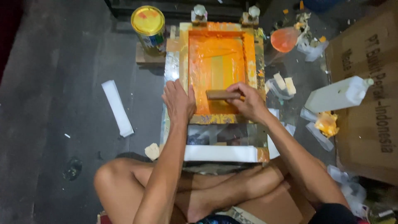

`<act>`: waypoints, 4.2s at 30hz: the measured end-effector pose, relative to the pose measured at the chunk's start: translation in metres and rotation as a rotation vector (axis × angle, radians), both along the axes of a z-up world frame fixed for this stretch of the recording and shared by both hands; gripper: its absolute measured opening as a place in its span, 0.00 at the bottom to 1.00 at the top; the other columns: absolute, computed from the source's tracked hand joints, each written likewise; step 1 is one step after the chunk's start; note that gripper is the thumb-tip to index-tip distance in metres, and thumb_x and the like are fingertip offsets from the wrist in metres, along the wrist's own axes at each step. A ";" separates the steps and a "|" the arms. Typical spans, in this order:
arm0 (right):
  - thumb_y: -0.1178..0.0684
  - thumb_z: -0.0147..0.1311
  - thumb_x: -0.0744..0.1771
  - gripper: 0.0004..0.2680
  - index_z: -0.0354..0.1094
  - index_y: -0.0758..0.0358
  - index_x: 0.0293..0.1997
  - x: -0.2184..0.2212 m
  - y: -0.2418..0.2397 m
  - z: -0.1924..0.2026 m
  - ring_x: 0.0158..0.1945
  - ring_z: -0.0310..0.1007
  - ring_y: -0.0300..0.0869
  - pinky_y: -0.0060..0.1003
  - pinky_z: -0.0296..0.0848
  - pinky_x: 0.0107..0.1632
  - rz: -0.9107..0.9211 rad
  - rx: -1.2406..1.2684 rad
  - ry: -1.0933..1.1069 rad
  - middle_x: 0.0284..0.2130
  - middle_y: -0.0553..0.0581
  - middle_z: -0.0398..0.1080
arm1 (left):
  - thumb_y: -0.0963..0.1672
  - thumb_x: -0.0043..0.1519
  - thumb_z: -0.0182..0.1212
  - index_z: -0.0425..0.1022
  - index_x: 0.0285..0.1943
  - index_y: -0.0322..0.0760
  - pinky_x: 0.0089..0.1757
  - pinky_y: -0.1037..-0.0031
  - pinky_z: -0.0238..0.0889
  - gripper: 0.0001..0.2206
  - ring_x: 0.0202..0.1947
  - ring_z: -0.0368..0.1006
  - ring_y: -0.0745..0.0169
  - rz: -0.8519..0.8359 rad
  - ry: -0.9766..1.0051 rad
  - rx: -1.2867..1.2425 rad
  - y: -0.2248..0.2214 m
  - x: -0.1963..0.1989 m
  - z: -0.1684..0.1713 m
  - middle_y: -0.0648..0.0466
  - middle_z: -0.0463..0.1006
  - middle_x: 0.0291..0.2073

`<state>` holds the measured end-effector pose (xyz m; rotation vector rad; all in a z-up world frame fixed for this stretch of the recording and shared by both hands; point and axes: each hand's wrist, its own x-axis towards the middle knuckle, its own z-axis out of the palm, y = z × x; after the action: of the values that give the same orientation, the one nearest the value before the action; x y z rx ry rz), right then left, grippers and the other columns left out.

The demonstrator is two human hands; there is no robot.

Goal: Manual screen printing of orange ink onto white strips using a squeegee.

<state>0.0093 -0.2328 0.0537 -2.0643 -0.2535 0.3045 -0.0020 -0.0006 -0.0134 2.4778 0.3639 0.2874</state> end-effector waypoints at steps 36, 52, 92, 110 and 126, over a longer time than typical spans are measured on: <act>0.68 0.60 0.63 0.13 0.73 0.61 0.51 -0.035 -0.010 0.016 0.47 0.78 0.50 0.45 0.78 0.48 0.067 -0.003 0.051 0.42 0.65 0.78 | 0.53 0.66 0.50 0.69 0.60 0.31 0.47 0.52 0.58 0.23 0.50 0.67 0.39 0.008 0.029 0.047 0.000 0.002 -0.002 0.43 0.68 0.46; 0.50 0.70 0.61 0.14 0.72 0.57 0.46 -0.045 -0.022 -0.054 0.26 0.76 0.35 0.31 0.76 0.32 -0.878 0.148 -0.069 0.29 0.53 0.74 | 0.59 0.69 0.43 0.65 0.67 0.33 0.53 0.57 0.54 0.31 0.55 0.64 0.41 -0.154 0.122 -0.106 0.021 -0.039 0.004 0.45 0.65 0.50; 0.49 0.54 0.66 0.11 0.75 0.60 0.48 -0.146 0.045 -0.042 0.59 0.63 0.64 0.57 0.68 0.49 -0.034 -0.657 -0.463 0.56 0.63 0.66 | 0.56 0.66 0.59 0.61 0.74 0.40 0.48 0.58 0.51 0.31 0.47 0.65 0.53 -0.285 -0.307 -0.146 0.047 -0.062 0.066 0.51 0.69 0.48; 0.45 0.58 0.67 0.09 0.76 0.51 0.49 -0.127 0.043 -0.067 0.56 0.65 0.57 0.50 0.68 0.44 0.012 -0.721 -0.385 0.54 0.54 0.68 | 0.56 0.69 0.59 0.63 0.74 0.38 0.49 0.58 0.52 0.30 0.44 0.68 0.56 -0.257 -0.342 -0.208 0.047 -0.047 0.095 0.52 0.69 0.46; 0.61 0.56 0.69 0.10 0.71 0.63 0.57 -0.130 -0.044 -0.002 0.19 0.72 0.39 0.29 0.70 0.24 -0.377 0.461 -0.138 0.30 0.56 0.71 | 0.55 0.58 0.71 0.61 0.74 0.29 0.52 0.57 0.45 0.40 0.48 0.63 0.54 -0.373 0.029 -0.251 0.058 -0.082 0.012 0.51 0.70 0.47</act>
<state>-0.1204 -0.2765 0.0516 -1.6323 -0.0085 -0.1215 -0.0836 0.0579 -0.0009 2.2463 -0.0527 0.0472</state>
